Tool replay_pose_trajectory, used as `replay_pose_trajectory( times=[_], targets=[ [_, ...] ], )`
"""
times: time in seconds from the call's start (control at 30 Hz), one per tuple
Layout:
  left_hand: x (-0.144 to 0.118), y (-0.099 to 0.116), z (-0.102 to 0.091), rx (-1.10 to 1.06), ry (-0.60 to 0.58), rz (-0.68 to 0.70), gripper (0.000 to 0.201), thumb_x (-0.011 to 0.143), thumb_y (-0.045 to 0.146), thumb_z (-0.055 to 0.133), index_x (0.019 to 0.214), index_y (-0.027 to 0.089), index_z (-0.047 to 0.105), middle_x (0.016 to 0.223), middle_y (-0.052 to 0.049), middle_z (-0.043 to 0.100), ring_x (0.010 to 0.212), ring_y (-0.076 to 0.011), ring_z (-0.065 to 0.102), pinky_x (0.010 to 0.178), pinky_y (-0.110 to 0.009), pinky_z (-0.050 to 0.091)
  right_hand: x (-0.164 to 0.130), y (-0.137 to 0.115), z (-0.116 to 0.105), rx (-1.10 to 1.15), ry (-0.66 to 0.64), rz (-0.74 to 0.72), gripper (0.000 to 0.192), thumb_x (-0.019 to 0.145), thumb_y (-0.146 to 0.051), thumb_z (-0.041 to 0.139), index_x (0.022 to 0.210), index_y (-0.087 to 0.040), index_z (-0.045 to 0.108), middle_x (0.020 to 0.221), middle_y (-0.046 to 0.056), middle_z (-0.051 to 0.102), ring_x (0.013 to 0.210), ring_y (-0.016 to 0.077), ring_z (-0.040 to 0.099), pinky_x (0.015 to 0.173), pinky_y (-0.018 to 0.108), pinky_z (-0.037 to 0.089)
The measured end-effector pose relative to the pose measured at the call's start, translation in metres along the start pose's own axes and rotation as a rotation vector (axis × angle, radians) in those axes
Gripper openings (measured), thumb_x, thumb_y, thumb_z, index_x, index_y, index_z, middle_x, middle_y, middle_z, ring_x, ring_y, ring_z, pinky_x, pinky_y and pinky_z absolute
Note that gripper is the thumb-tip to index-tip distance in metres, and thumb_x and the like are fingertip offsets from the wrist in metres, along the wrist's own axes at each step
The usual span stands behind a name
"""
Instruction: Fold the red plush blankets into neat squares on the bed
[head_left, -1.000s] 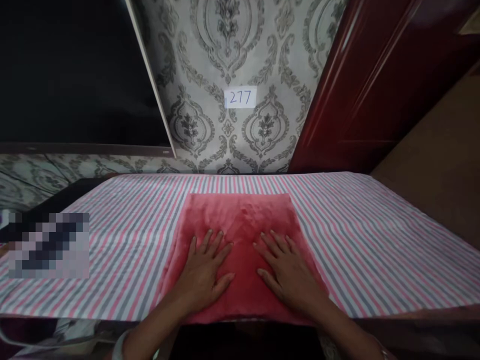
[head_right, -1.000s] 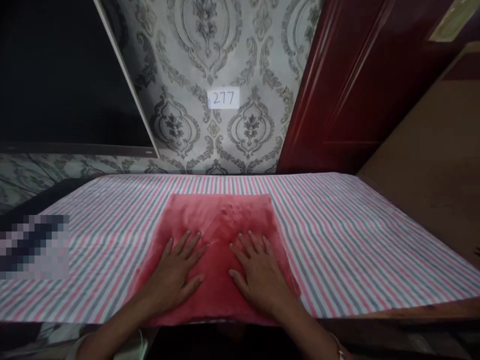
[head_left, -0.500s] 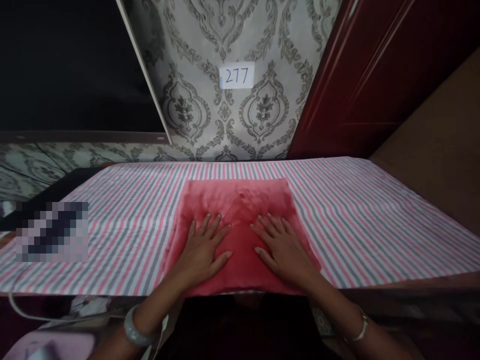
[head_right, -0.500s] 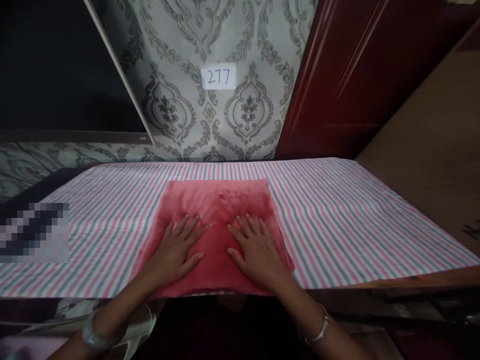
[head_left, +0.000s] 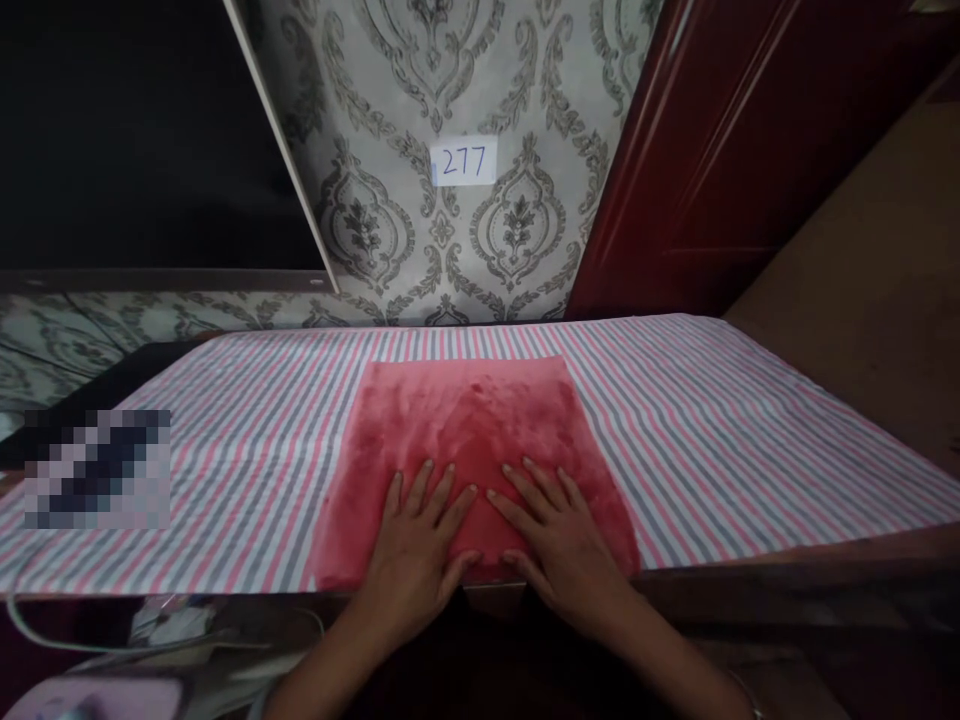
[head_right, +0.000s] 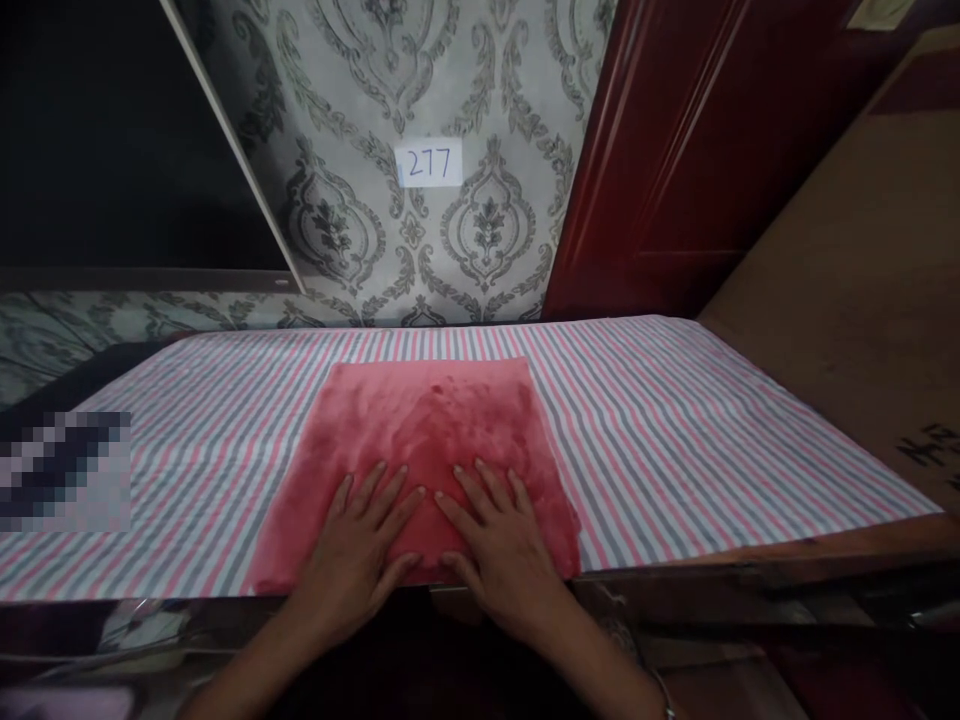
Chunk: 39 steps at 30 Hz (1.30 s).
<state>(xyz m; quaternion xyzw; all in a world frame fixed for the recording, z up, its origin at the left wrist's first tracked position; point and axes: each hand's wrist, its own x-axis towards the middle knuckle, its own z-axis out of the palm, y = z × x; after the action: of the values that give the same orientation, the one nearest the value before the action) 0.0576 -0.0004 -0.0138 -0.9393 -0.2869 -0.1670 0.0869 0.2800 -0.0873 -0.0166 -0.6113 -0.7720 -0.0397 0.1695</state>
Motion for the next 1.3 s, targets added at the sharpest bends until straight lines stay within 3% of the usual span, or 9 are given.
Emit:
replay_pose_trajectory(
  times=[0.4, 0.9, 1.03, 1.17, 1.3],
  targets=[
    [-0.003, 0.004, 0.014, -0.003, 0.02, -0.021, 0.057, 0.092, 0.041, 0.059, 0.147, 0.026, 0.053, 0.157, -0.008, 0.048, 0.15, -0.0356, 0.029, 0.122, -0.062, 0.012, -0.001, 0.0, 0.021, -0.017, 0.09, 0.017, 0.048, 0.093, -0.03, 0.058, 0.142, -0.03, 0.058, 0.155, 0.005, 0.05, 0.144, 0.0308, 0.038, 0.117, 0.058, 0.025],
    [-0.005, -0.001, 0.0, -0.106, -0.071, -0.048, 0.069, 0.094, 0.041, 0.061, 0.157, 0.032, 0.035, 0.164, -0.006, 0.037, 0.152, -0.0348, 0.028, 0.121, -0.064, 0.023, -0.001, 0.002, 0.011, -0.004, 0.015, -0.01, 0.058, 0.097, -0.039, 0.056, 0.153, -0.035, 0.043, 0.163, 0.004, 0.037, 0.149, 0.0316, 0.033, 0.117, 0.061, 0.031],
    [0.004, -0.025, -0.02, -0.211, -0.177, 0.0, 0.067, 0.098, 0.046, 0.053, 0.159, 0.035, 0.029, 0.164, -0.005, 0.036, 0.152, -0.0298, 0.03, 0.12, -0.059, 0.03, 0.013, 0.02, -0.008, 0.057, -0.01, 0.006, 0.058, 0.099, -0.039, 0.051, 0.155, -0.03, 0.04, 0.158, 0.007, 0.046, 0.144, 0.0282, 0.043, 0.115, 0.053, 0.039],
    [0.043, -0.072, -0.037, -0.192, -0.183, -0.083, 0.06, 0.102, 0.05, 0.042, 0.158, 0.031, 0.035, 0.163, -0.009, 0.038, 0.153, -0.031, 0.029, 0.121, -0.062, 0.024, 0.056, 0.051, -0.025, 0.002, 0.029, 0.113, 0.055, 0.1, -0.039, 0.047, 0.152, -0.021, 0.047, 0.156, 0.014, 0.047, 0.143, 0.0347, 0.043, 0.115, 0.057, 0.036],
    [0.082, -0.11, -0.028, -0.094, -0.224, -0.252, 0.065, 0.099, 0.055, 0.043, 0.155, 0.022, 0.041, 0.164, -0.017, 0.033, 0.153, -0.0384, 0.025, 0.118, -0.068, 0.019, 0.103, 0.076, -0.019, -0.087, 0.007, 0.22, 0.058, 0.1, -0.044, 0.046, 0.154, -0.022, 0.045, 0.162, 0.015, 0.038, 0.149, 0.0386, 0.033, 0.116, 0.059, 0.031]
  ],
)
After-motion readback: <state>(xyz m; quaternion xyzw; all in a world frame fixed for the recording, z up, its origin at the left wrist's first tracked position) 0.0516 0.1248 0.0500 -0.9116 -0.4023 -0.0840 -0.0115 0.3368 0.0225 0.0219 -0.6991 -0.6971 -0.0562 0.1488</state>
